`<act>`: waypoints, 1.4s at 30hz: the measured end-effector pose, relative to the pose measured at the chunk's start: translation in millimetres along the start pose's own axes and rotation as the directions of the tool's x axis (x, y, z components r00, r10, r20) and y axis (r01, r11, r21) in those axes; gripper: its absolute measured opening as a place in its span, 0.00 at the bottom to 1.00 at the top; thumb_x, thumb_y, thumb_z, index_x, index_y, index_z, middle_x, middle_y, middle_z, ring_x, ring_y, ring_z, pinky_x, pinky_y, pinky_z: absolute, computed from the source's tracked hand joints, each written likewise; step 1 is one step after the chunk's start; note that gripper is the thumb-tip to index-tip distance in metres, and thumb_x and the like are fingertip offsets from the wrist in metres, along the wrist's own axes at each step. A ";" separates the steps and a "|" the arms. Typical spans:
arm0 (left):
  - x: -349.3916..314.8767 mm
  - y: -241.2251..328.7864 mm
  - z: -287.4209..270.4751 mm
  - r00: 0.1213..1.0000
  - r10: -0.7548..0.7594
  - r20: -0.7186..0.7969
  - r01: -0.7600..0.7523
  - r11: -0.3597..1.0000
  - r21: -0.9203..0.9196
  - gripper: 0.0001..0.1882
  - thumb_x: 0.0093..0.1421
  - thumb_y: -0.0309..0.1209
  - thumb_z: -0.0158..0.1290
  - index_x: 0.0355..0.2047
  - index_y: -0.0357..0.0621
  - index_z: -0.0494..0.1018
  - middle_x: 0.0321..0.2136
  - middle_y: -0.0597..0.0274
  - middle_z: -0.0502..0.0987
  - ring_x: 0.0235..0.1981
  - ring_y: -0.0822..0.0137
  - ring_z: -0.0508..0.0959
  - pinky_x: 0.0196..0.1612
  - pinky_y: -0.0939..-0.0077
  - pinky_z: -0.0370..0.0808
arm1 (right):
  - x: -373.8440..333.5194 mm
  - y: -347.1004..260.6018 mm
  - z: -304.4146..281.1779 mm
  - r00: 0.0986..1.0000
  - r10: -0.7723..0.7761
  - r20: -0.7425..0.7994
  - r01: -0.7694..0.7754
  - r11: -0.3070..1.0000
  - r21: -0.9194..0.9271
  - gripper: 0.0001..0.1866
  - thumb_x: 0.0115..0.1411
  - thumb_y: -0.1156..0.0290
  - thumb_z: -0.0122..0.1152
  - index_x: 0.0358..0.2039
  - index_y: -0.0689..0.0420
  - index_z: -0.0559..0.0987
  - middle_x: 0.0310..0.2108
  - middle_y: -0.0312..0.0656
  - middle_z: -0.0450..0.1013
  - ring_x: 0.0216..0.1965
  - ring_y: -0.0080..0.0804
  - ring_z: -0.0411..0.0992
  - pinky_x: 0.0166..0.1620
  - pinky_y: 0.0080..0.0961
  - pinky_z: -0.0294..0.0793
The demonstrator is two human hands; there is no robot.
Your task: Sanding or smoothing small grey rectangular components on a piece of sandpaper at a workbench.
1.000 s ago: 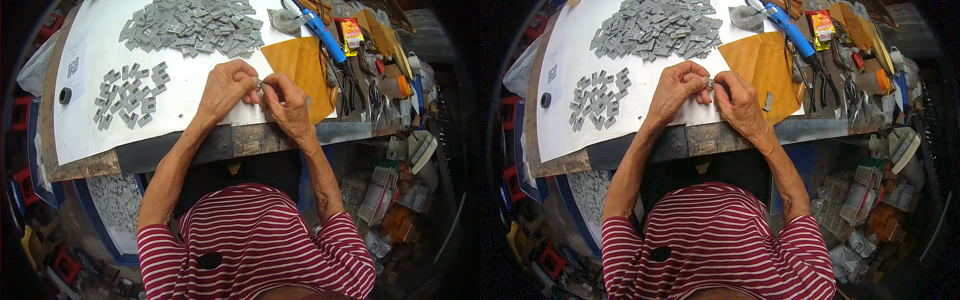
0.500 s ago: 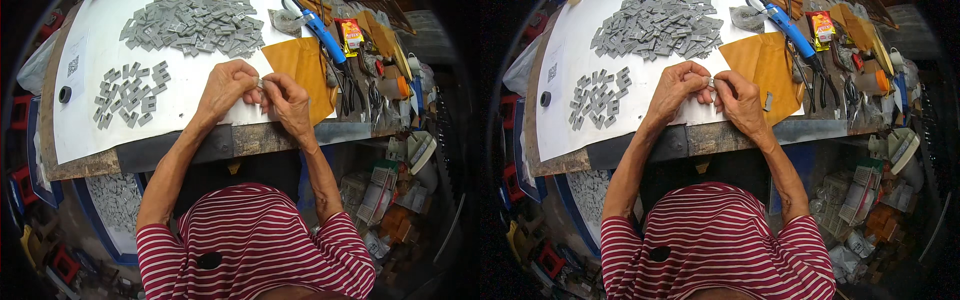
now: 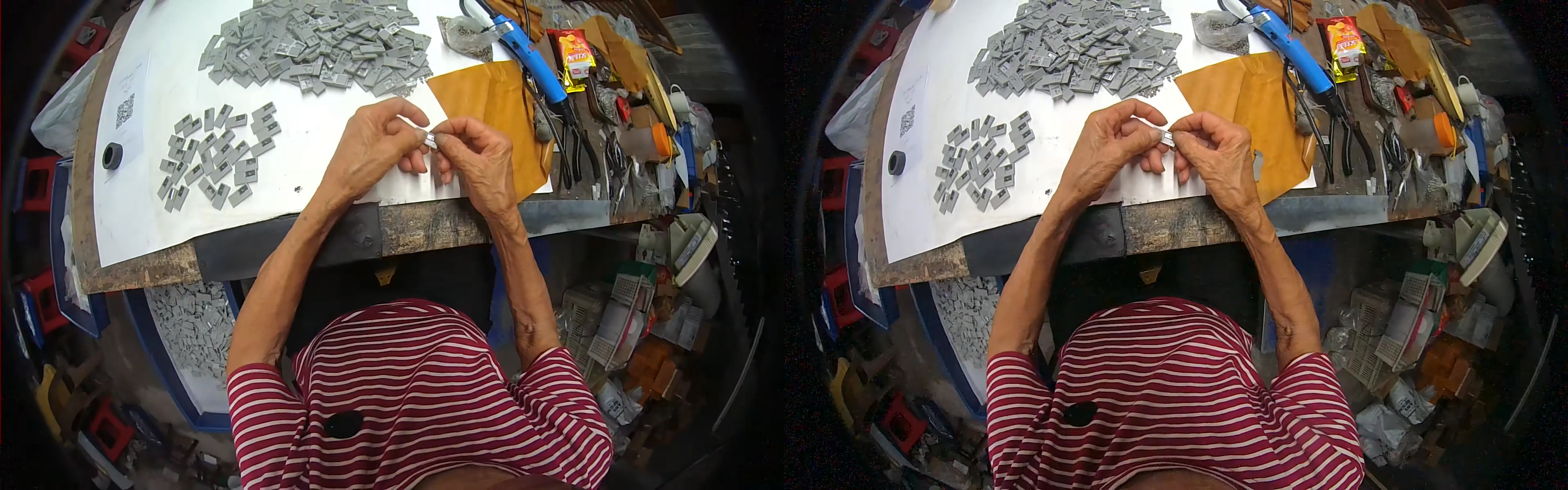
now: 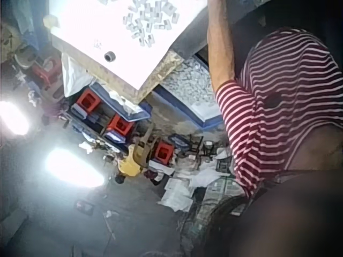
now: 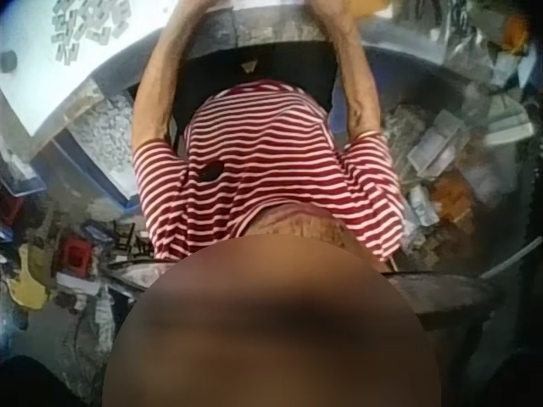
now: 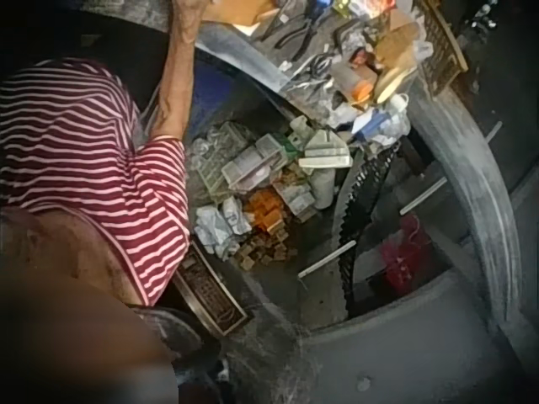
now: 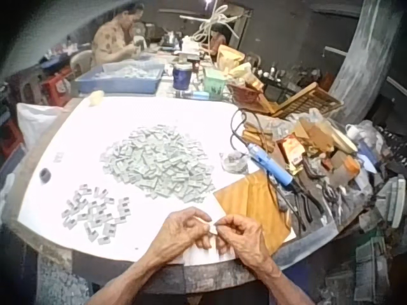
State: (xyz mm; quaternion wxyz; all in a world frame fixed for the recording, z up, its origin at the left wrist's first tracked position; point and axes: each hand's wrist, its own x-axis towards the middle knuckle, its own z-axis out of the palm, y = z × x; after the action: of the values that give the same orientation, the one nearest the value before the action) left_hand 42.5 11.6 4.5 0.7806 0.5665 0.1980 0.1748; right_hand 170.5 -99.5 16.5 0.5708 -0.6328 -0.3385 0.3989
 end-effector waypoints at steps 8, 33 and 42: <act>-1.9 -3.2 8.2 0.955 0.294 0.048 -0.283 0.842 0.460 0.09 0.51 0.21 0.49 0.34 0.33 0.70 0.20 0.59 0.74 0.22 0.75 0.74 0.27 0.81 0.71 | -3.9 -6.5 -6.3 0.998 0.002 -0.057 -0.008 0.994 -0.108 0.04 0.55 0.78 0.53 0.31 0.65 0.73 0.16 0.35 0.67 0.15 0.18 0.64 0.19 0.13 0.62; -91.4 13.2 -52.2 0.883 0.429 -0.190 0.037 0.341 0.939 0.08 0.48 0.23 0.54 0.31 0.38 0.71 0.24 0.53 0.70 0.26 0.54 0.72 0.29 0.66 0.69 | -15.7 -5.7 -12.4 0.995 0.006 0.101 -0.008 1.000 0.020 0.09 0.58 0.74 0.51 0.35 0.67 0.74 0.25 0.39 0.70 0.20 0.18 0.67 0.23 0.14 0.68; -101.1 13.4 -58.4 0.848 0.471 -0.241 0.120 0.272 0.955 0.09 0.46 0.21 0.56 0.29 0.38 0.70 0.25 0.53 0.68 0.27 0.52 0.71 0.30 0.64 0.68 | -22.3 -5.7 -18.4 0.994 0.020 0.103 -0.023 1.000 0.020 0.08 0.58 0.76 0.50 0.33 0.68 0.74 0.24 0.39 0.70 0.20 0.19 0.67 0.23 0.14 0.69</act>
State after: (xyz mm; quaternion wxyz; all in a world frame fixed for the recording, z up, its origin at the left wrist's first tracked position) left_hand -74.8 12.9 12.1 0.1864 0.8704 0.3829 0.2470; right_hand 177.0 -126.9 25.4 0.5548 -0.6091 -0.3565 0.4406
